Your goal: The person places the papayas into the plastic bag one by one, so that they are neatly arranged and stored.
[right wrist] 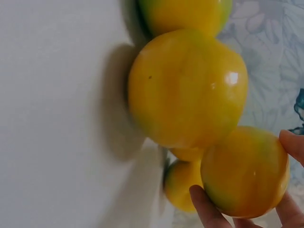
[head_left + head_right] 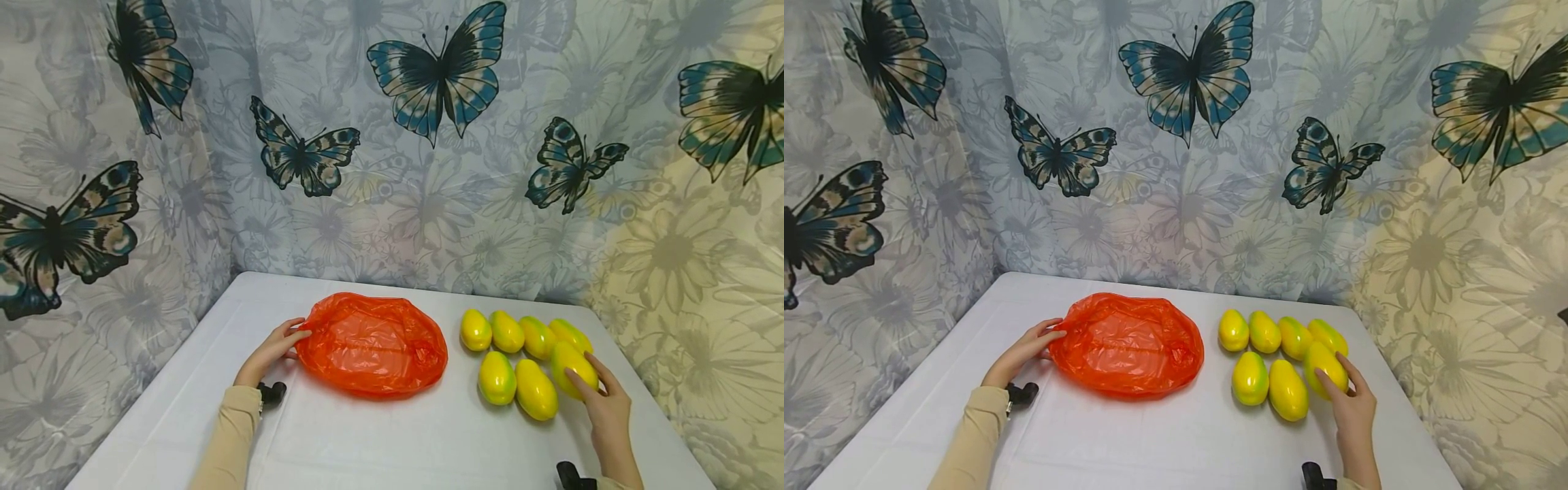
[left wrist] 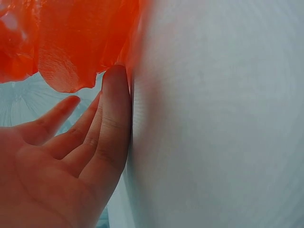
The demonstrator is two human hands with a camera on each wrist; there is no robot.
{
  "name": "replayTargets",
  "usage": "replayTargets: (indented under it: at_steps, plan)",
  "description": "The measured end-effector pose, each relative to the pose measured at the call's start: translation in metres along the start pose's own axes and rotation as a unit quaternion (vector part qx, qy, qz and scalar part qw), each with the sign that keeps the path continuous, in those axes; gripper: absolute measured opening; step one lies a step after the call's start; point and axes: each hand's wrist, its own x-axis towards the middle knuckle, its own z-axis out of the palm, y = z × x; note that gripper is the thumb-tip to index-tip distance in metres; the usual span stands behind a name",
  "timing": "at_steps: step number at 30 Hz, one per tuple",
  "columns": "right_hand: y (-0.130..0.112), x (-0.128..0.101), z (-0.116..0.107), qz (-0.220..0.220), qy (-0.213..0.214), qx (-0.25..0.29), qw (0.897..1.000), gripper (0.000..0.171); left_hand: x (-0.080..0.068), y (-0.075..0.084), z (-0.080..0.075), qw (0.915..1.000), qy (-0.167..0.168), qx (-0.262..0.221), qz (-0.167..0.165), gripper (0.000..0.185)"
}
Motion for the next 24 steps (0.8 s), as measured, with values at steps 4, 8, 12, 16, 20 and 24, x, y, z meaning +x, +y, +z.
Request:
replayTargets:
  at_steps: [4, 8, 12, 16, 20, 24]
  plan:
    - [-0.008, -0.001, 0.005, -0.015, -0.008, 0.008, 1.0, 0.069, -0.001, 0.0, 0.0, 1.0, 0.002, 0.0, -0.003, 0.067]
    - [-0.015, -0.002, 0.011, -0.033, -0.015, 0.001, 0.999, 0.066, -0.001, 0.001, 0.0, 1.0, 0.002, 0.005, -0.001, 0.068]
    - [-0.022, -0.004, 0.019, -0.04, -0.022, 0.004, 0.999, 0.065, -0.002, 0.002, 0.0, 1.0, -0.001, 0.008, 0.003, 0.068]
    - [-0.029, -0.006, 0.029, -0.04, -0.031, 0.006, 0.999, 0.066, -0.004, 0.003, 0.0, 1.0, -0.001, 0.005, -0.001, 0.066]
    - [-0.035, -0.007, 0.04, -0.046, -0.042, 0.005, 0.998, 0.066, -0.004, 0.004, 0.0, 1.0, -0.004, 0.005, 0.003, 0.066]
    - [-0.04, -0.009, 0.049, -0.061, -0.044, 0.02, 0.997, 0.065, -0.003, 0.003, 0.001, 1.0, -0.004, 0.003, 0.005, 0.066]
